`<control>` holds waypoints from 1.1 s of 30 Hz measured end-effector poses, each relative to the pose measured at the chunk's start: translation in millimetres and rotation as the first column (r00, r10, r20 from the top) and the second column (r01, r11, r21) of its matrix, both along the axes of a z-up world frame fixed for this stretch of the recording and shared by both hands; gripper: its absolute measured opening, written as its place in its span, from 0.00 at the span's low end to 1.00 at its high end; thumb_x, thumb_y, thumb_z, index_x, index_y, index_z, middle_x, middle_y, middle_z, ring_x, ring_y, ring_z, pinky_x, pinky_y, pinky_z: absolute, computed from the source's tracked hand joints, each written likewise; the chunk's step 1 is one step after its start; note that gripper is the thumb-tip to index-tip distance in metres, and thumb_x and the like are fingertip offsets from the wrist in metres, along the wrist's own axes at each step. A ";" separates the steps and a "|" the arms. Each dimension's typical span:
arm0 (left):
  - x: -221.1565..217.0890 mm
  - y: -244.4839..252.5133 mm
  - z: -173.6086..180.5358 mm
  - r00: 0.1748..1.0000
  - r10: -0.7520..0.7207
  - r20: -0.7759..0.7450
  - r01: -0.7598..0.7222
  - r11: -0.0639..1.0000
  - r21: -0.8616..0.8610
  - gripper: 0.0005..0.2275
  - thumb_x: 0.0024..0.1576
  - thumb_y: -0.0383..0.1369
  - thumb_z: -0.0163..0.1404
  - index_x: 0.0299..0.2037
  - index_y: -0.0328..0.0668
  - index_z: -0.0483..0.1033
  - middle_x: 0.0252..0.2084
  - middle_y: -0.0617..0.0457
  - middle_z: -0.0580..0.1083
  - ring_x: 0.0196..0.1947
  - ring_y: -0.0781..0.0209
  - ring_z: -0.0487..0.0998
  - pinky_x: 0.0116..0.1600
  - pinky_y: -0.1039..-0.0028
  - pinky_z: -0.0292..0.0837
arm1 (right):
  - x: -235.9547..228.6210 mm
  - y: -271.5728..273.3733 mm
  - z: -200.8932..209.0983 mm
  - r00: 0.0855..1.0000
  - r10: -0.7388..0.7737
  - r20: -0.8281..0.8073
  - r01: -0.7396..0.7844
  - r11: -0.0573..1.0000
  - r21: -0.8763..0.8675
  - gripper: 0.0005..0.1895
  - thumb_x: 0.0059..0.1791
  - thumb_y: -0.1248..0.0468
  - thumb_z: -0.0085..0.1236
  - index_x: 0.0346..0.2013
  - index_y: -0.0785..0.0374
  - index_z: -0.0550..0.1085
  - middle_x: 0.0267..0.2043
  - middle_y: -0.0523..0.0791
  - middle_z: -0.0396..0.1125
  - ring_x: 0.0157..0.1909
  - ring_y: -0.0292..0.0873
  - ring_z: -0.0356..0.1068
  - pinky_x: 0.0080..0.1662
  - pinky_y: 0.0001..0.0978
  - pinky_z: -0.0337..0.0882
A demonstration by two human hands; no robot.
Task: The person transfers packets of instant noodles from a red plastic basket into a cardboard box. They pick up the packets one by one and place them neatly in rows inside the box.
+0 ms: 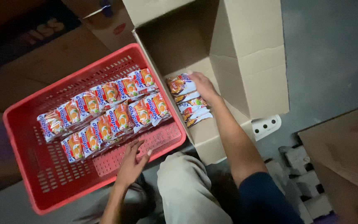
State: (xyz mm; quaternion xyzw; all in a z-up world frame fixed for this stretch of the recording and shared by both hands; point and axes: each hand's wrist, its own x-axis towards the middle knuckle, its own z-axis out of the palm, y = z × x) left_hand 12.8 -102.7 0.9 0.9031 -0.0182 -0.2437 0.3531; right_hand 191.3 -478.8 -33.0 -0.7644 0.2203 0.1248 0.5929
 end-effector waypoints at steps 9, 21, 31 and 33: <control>-2.8 -11.7 34.7 1.000 0.000 -0.011 0.001 0.999 0.045 0.30 0.67 0.52 0.51 0.75 0.44 0.69 0.74 0.36 0.65 0.67 0.30 0.77 0.65 0.43 0.80 | -80.8 -33.7 -74.4 0.991 0.048 -0.127 -0.076 0.971 -0.227 0.27 0.52 0.49 0.62 0.63 0.58 0.82 0.62 0.56 0.77 0.67 0.63 0.74 0.63 0.56 0.74; -9.2 -0.2 17.7 0.999 -0.015 0.031 0.013 0.998 0.064 0.29 0.67 0.53 0.50 0.73 0.46 0.71 0.75 0.41 0.66 0.66 0.35 0.79 0.67 0.40 0.78 | -68.6 -9.7 -42.7 0.986 0.059 -0.156 -0.095 0.967 -0.237 0.35 0.44 0.46 0.77 0.63 0.52 0.79 0.66 0.49 0.76 0.73 0.55 0.70 0.71 0.49 0.70; 2.3 -49.7 30.1 0.782 -0.055 0.621 0.139 0.986 -0.087 0.17 0.63 0.30 0.56 0.63 0.43 0.78 0.54 0.44 0.76 0.59 0.37 0.79 0.65 0.51 0.72 | -78.7 0.5 -55.0 0.991 -0.086 -0.105 0.067 0.983 -0.170 0.37 0.42 0.49 0.80 0.63 0.55 0.80 0.60 0.46 0.79 0.67 0.51 0.76 0.63 0.45 0.76; 19.9 -83.0 34.4 0.621 -0.225 0.751 0.366 0.930 -0.024 0.14 0.62 0.37 0.57 0.57 0.45 0.81 0.55 0.48 0.80 0.57 0.43 0.81 0.61 0.54 0.74 | -80.9 7.5 -38.0 0.991 -0.085 -0.099 0.068 0.984 -0.167 0.36 0.42 0.49 0.80 0.62 0.56 0.80 0.58 0.48 0.80 0.65 0.54 0.77 0.61 0.46 0.77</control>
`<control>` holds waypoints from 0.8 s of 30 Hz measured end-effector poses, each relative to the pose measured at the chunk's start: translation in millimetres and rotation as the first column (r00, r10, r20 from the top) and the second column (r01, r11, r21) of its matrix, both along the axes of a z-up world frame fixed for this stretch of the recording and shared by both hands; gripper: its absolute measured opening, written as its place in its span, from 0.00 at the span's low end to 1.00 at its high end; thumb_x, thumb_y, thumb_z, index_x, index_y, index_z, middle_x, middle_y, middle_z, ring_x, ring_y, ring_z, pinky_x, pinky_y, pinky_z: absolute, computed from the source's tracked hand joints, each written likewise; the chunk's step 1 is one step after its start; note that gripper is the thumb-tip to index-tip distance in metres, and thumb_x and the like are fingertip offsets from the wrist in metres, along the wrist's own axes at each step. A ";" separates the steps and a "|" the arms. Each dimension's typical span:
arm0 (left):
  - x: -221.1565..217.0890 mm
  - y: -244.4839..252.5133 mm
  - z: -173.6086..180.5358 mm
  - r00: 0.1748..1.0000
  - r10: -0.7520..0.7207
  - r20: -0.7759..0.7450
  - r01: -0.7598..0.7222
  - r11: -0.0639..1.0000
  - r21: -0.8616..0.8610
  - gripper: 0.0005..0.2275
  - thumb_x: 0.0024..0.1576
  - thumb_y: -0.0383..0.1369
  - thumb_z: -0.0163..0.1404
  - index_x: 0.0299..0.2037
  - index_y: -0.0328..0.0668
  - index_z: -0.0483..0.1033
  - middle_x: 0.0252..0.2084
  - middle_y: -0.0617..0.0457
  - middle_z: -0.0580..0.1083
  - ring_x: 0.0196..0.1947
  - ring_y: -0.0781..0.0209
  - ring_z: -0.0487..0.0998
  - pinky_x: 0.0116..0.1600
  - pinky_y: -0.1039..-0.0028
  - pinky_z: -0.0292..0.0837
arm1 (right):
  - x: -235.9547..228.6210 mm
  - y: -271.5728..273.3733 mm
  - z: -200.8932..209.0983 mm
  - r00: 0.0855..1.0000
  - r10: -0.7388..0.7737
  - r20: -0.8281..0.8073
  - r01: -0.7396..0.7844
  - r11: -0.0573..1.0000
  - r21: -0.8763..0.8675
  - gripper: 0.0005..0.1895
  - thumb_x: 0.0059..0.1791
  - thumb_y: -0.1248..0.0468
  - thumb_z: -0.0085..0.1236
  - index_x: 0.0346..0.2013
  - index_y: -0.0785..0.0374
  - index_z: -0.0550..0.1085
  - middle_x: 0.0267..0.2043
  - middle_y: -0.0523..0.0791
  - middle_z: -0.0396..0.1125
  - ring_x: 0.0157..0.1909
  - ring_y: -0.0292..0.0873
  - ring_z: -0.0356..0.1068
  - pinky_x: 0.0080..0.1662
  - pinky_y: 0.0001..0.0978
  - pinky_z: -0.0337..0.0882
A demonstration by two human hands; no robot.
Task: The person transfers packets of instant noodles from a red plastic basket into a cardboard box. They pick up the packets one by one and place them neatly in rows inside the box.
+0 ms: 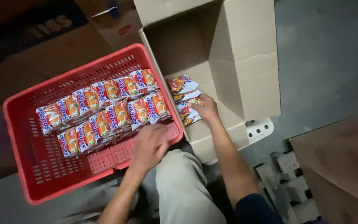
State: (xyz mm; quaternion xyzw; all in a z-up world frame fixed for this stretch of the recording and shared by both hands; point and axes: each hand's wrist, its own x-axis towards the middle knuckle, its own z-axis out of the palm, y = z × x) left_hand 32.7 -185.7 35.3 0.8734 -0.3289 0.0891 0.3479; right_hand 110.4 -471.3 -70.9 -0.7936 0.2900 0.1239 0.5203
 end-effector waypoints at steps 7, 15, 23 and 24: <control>76.0 -147.1 -9.9 0.893 -0.215 0.394 0.077 0.938 0.338 0.10 0.66 0.30 0.52 0.57 0.45 0.74 0.58 0.43 0.74 0.60 0.41 0.79 0.61 0.56 0.75 | 17.1 -20.7 -70.4 1.000 -0.027 -0.004 0.027 1.000 0.013 0.27 0.49 0.53 0.72 0.60 0.61 0.81 0.55 0.55 0.79 0.62 0.60 0.77 0.61 0.51 0.77; 141.9 -188.2 -66.6 0.980 0.194 -0.038 -0.056 0.455 0.889 0.24 0.74 0.38 0.38 0.76 0.91 0.63 0.77 0.35 0.65 0.64 -0.02 0.66 0.60 0.26 0.68 | 5.2 -3.9 -27.3 0.999 0.009 -0.037 -0.010 1.000 -0.026 0.23 0.52 0.60 0.63 0.63 0.49 0.80 0.58 0.51 0.79 0.66 0.60 0.75 0.62 0.51 0.77; 158.4 -182.6 -30.9 0.975 0.212 -0.065 -0.032 0.424 0.905 0.29 0.70 0.34 0.44 0.77 0.94 0.57 0.66 0.38 0.71 0.54 0.18 0.77 0.51 0.39 0.69 | 1.7 -13.3 -84.3 0.987 -0.159 0.031 0.151 0.973 0.176 0.28 0.41 0.56 0.79 0.56 0.46 0.85 0.52 0.44 0.82 0.55 0.43 0.79 0.54 0.33 0.76; 160.4 -182.3 -17.1 0.973 0.228 -0.047 -0.062 0.449 0.891 0.32 0.71 0.29 0.40 0.76 0.97 0.56 0.60 0.41 0.75 0.49 0.28 0.81 0.48 0.48 0.69 | 2.9 -15.7 -92.5 0.988 -0.147 0.045 0.136 0.972 0.194 0.26 0.41 0.54 0.80 0.54 0.45 0.86 0.52 0.42 0.82 0.55 0.40 0.79 0.53 0.30 0.76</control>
